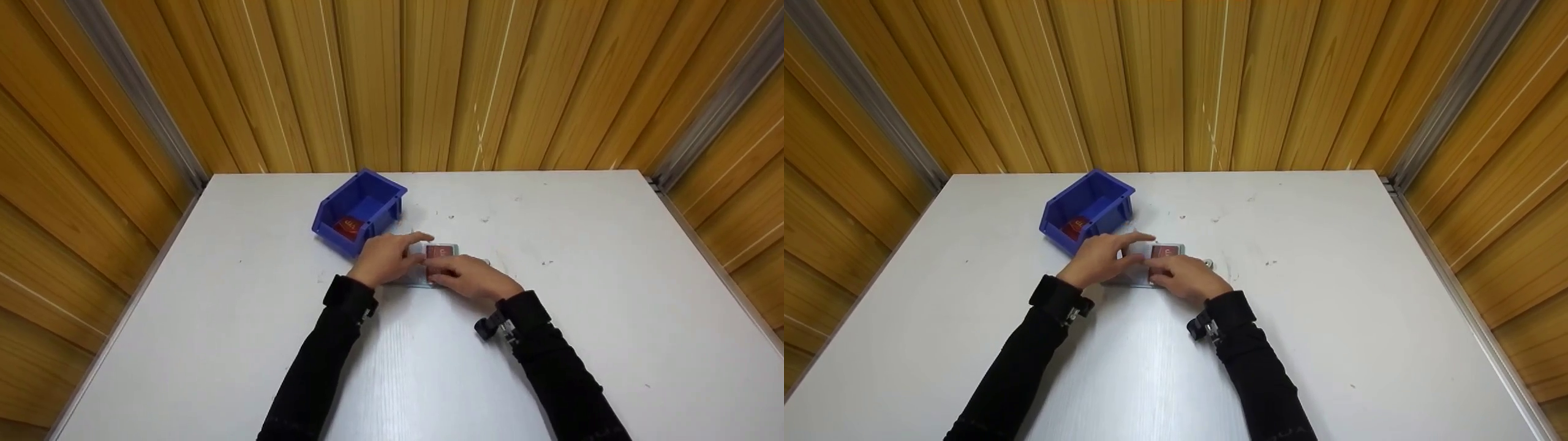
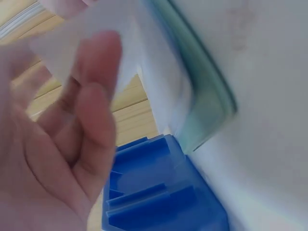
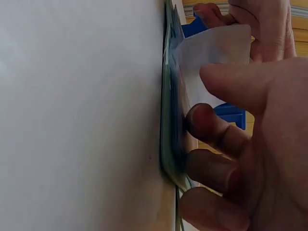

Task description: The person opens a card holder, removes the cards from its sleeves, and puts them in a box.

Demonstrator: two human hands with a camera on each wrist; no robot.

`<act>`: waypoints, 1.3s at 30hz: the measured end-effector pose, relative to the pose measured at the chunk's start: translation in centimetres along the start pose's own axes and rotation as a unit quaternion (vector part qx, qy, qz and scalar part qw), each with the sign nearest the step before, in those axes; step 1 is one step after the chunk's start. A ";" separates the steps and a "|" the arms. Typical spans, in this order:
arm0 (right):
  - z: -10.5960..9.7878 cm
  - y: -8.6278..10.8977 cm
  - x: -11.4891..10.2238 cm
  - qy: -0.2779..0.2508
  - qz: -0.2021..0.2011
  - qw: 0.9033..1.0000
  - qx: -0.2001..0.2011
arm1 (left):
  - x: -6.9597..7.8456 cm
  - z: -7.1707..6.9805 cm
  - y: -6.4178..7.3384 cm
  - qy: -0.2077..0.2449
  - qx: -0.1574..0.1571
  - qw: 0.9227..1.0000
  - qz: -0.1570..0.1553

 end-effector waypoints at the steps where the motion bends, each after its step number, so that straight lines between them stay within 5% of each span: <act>1: 0.0 0.0 0.2 0.000 0.008 1.000 0.009 | -0.1 0.0 0.0 -0.008 -0.006 1.000 -0.005; 8: -0.6 0.3 2.1 0.018 0.100 0.993 0.060 | -1.0 0.1 0.3 -0.020 -0.056 0.996 -0.071; 17: -1.3 0.7 2.8 -0.026 0.116 0.992 0.049 | -0.6 -0.1 0.4 -0.090 0.011 0.990 -0.109; 20: -1.2 0.6 3.1 -0.038 0.112 0.992 0.052 | -0.1 0.7 0.2 -0.046 0.011 0.993 -0.107; 23: -1.2 0.6 3.2 -0.044 0.112 0.991 0.052 | 0.4 1.8 0.1 0.066 -0.016 0.989 -0.129; 25: -1.3 0.6 3.1 -0.044 0.113 0.991 0.051 | 0.5 2.3 0.0 0.160 -0.037 0.973 -0.162; 27: -1.3 0.5 3.0 -0.044 0.115 0.991 0.051 | 0.7 2.6 0.0 0.245 -0.051 0.946 -0.206; 30: -1.3 0.5 3.0 -0.042 0.114 0.991 0.054 | 0.8 2.9 -0.1 0.316 -0.049 0.914 -0.252; 34: -1.3 0.5 3.0 -0.044 0.111 0.991 0.055 | 0.6 2.9 -0.1 0.387 -0.052 0.880 -0.270; 39: -1.3 0.5 3.2 -0.055 0.111 0.991 0.056 | 0.0 3.0 -0.1 0.500 -0.078 0.810 -0.297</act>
Point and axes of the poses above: each hand's wrist, its own y-axis away from the middle knuckle, its own z-axis out of the palm, x = y × z, the point moved 1 cm from there along -y, towards the middle knuckle, and after that the axes turned 6 degrees about x, right-handed, at the moved point
